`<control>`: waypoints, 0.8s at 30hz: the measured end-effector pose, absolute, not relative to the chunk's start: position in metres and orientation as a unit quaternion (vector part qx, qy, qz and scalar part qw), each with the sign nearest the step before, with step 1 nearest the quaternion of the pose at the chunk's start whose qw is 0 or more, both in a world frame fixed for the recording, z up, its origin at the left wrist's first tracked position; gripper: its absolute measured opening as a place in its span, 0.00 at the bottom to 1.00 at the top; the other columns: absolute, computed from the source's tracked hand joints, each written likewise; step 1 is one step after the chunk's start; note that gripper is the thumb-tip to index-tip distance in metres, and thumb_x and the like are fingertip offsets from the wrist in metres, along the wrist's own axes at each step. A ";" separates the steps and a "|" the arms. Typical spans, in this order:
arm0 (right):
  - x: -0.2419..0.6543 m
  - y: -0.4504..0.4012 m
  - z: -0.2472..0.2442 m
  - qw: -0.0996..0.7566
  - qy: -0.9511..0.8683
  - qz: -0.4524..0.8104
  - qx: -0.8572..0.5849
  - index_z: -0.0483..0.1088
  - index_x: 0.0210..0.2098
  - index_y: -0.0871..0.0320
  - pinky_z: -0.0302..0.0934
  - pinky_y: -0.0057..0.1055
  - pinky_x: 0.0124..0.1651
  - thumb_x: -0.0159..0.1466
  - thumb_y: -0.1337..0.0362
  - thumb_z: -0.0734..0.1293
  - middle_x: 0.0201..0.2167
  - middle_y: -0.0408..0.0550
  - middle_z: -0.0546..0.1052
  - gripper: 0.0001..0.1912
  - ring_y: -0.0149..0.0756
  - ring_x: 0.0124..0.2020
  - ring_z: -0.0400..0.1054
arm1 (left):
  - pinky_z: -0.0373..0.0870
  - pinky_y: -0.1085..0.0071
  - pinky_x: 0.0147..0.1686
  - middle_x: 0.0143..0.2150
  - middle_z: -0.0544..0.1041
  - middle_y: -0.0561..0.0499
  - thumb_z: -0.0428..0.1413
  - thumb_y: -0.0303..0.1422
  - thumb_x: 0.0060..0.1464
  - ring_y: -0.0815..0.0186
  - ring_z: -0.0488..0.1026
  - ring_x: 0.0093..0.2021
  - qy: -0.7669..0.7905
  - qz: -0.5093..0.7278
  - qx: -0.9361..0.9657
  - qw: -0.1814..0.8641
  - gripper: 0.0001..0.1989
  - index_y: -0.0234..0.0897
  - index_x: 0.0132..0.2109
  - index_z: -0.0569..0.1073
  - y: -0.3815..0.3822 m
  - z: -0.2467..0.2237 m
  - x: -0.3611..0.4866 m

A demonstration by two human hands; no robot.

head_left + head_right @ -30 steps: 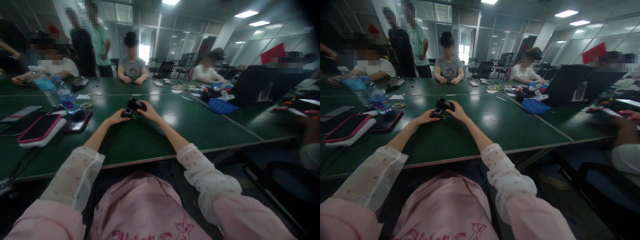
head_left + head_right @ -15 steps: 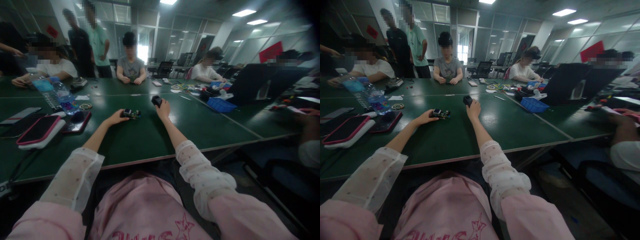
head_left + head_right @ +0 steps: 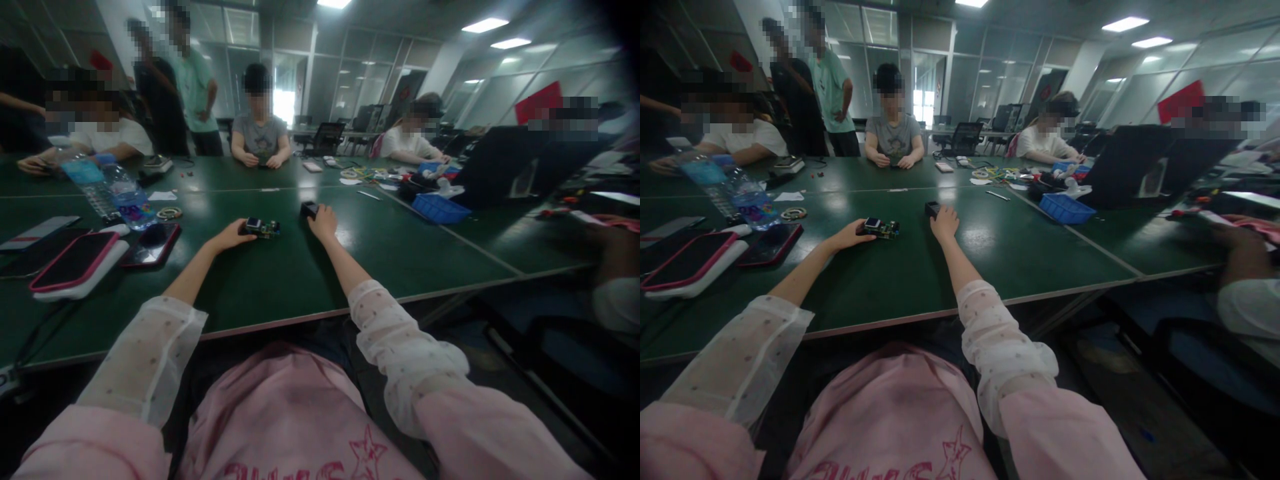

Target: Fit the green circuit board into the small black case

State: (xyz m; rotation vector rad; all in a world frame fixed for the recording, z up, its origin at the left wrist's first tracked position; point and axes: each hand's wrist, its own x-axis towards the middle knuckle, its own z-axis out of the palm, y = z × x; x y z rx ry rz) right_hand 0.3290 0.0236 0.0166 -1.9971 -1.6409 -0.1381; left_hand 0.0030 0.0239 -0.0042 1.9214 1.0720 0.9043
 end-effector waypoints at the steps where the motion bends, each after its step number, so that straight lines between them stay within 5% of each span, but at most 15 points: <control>1: 0.329 0.024 0.016 0.276 -0.609 -0.050 -0.742 0.62 0.59 0.61 0.61 0.47 0.57 0.66 0.60 0.66 0.58 0.63 0.68 0.24 0.54 0.59 0.63 | 0.62 0.49 0.64 0.58 0.74 0.39 0.70 0.42 0.42 0.49 0.71 0.61 0.418 0.352 0.749 0.376 0.36 0.34 0.57 0.70 0.023 -0.003 0.003; 24: 0.329 0.023 0.017 0.296 -0.615 -0.034 -0.730 0.62 0.59 0.64 0.61 0.52 0.58 0.65 0.63 0.66 0.57 0.66 0.68 0.24 0.56 0.59 0.63 | 0.61 0.47 0.64 0.58 0.74 0.39 0.70 0.41 0.44 0.48 0.70 0.61 0.418 0.350 0.753 0.369 0.34 0.35 0.57 0.70 0.022 -0.004 0.003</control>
